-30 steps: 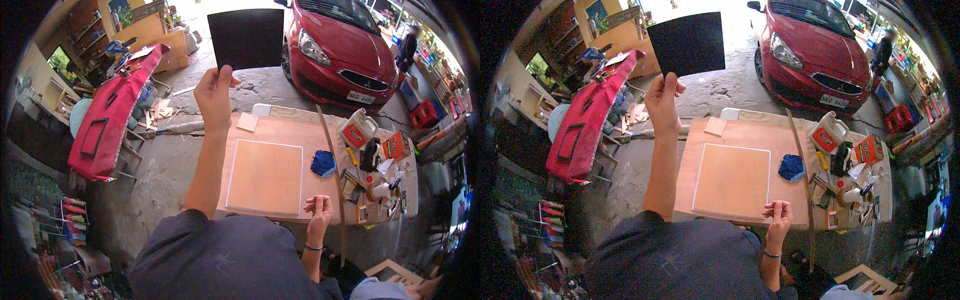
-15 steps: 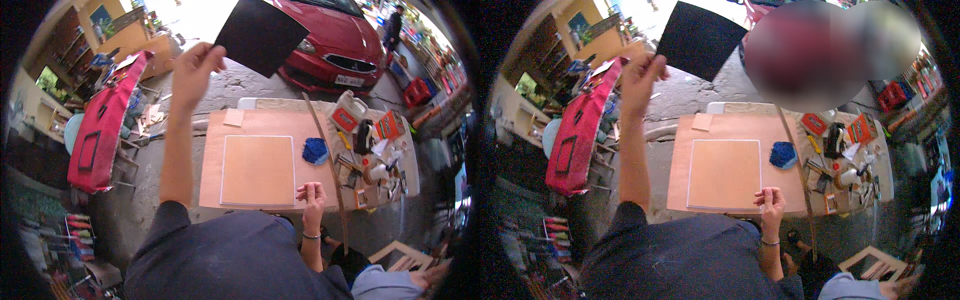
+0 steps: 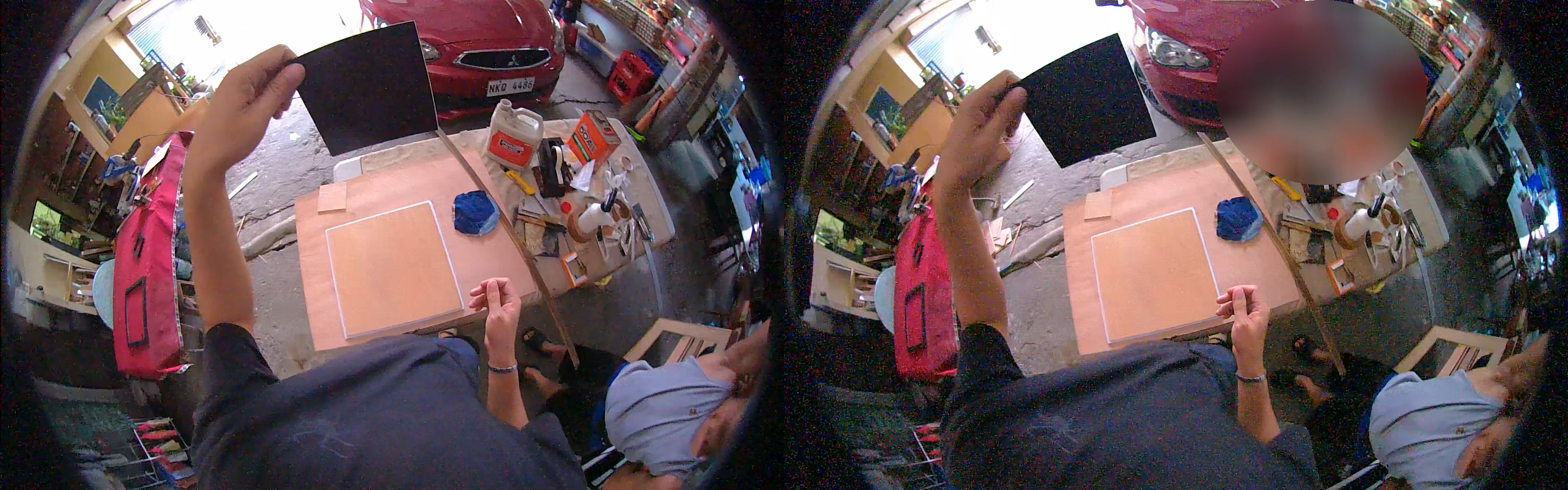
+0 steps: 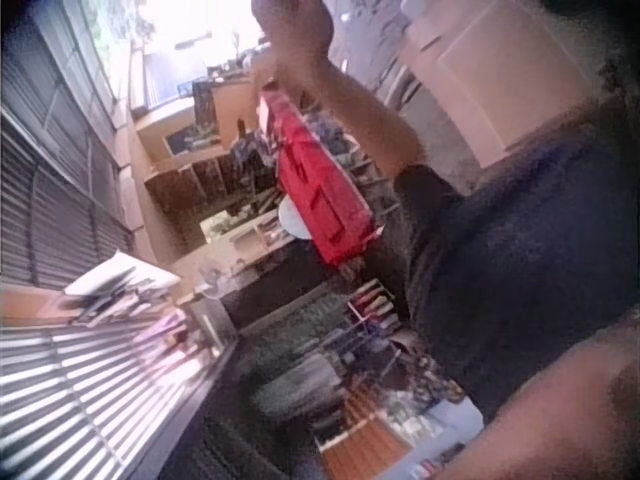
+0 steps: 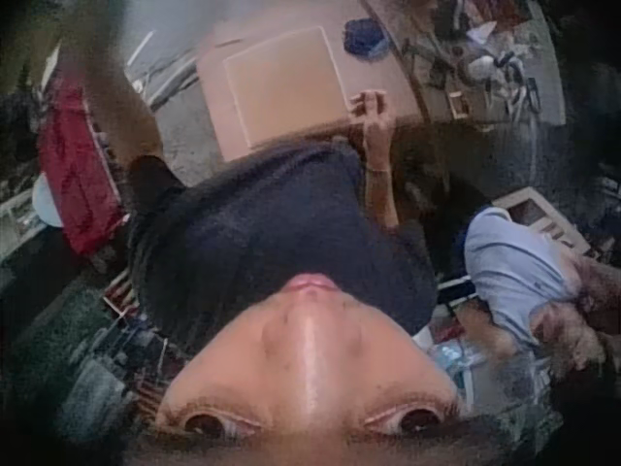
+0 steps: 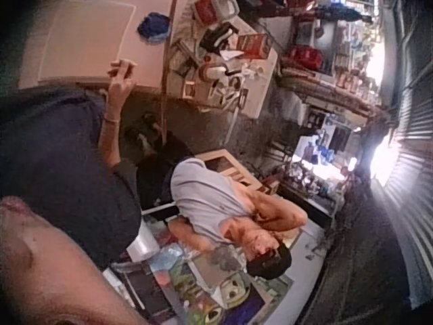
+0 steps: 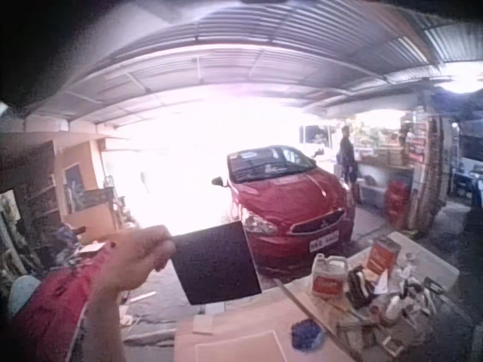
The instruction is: The person unpacks a printed artwork from plastic, places it on a workbench, and uses a white rectangular template to mark a border on a brown backing board. They then handle a small black card and a utility knife, preparing to cut the board to size.
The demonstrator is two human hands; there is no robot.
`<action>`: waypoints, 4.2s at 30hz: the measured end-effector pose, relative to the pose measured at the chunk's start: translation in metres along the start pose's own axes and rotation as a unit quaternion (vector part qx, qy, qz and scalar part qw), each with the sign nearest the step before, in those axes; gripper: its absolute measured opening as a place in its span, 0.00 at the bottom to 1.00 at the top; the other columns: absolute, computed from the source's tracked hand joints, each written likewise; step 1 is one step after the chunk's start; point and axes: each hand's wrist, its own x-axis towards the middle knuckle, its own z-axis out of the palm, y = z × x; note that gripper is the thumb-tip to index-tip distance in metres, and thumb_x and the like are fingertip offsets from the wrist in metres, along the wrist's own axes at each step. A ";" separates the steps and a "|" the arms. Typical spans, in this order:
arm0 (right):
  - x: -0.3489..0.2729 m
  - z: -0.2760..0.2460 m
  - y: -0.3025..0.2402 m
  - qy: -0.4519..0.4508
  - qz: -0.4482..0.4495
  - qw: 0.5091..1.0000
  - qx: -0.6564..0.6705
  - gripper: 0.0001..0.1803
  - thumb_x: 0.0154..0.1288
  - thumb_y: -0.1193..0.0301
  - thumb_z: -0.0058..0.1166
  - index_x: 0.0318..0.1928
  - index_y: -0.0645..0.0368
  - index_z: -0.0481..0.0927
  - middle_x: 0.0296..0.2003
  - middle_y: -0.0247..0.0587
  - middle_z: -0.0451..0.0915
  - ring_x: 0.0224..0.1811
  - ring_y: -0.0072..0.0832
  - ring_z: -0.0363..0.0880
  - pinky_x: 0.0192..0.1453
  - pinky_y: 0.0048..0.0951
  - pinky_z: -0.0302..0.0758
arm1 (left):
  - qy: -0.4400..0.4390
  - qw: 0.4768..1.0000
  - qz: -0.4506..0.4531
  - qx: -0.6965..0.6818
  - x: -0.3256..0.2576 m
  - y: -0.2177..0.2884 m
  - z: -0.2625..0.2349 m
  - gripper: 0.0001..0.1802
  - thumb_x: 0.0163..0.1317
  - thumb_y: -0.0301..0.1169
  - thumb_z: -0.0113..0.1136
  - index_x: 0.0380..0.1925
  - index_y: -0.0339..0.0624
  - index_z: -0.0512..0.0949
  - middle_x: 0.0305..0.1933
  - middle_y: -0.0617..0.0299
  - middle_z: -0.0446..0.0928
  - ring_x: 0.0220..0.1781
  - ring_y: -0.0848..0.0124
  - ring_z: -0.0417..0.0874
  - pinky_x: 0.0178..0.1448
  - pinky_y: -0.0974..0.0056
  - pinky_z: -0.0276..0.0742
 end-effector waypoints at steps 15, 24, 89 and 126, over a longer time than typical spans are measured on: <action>-0.004 -0.026 0.001 0.027 -0.011 1.000 -0.004 0.11 0.78 0.65 0.46 0.39 0.59 0.75 0.30 0.39 0.82 0.25 0.22 0.79 0.30 0.22 0.72 | -0.023 0.998 0.056 0.020 0.023 0.017 0.009 0.15 0.75 0.39 0.51 0.31 0.41 0.72 0.21 0.72 0.63 0.25 0.82 0.62 0.29 0.72 0.59; 0.004 -0.028 0.003 0.037 -0.002 0.999 -0.006 0.11 0.77 0.66 0.47 0.39 0.59 0.75 0.30 0.38 0.83 0.25 0.20 0.79 0.30 0.20 0.73 | 0.014 0.998 0.043 0.036 0.032 0.023 0.015 0.15 0.74 0.37 0.53 0.30 0.39 0.73 0.20 0.71 0.65 0.24 0.82 0.64 0.29 0.72 0.60; 0.031 -0.064 0.216 -0.173 -0.034 0.751 -0.636 0.34 0.58 0.67 0.67 0.63 0.64 0.70 0.59 0.51 0.70 0.63 0.48 0.67 0.67 0.44 0.66 | -0.263 0.902 -0.319 0.124 -0.449 -0.258 0.275 0.65 0.44 0.55 0.74 0.75 0.40 0.48 0.78 0.48 0.50 0.79 0.53 0.52 0.79 0.49 0.49; 0.033 -0.068 0.223 -0.146 -0.032 0.795 -0.588 0.28 0.58 0.74 0.66 0.61 0.56 0.79 0.56 0.43 0.75 0.56 0.38 0.74 0.59 0.35 0.74 | -0.191 0.969 -0.120 0.099 -0.482 -0.310 0.272 0.48 0.52 0.59 0.67 0.64 0.33 0.69 0.73 0.52 0.65 0.75 0.60 0.63 0.79 0.51 0.48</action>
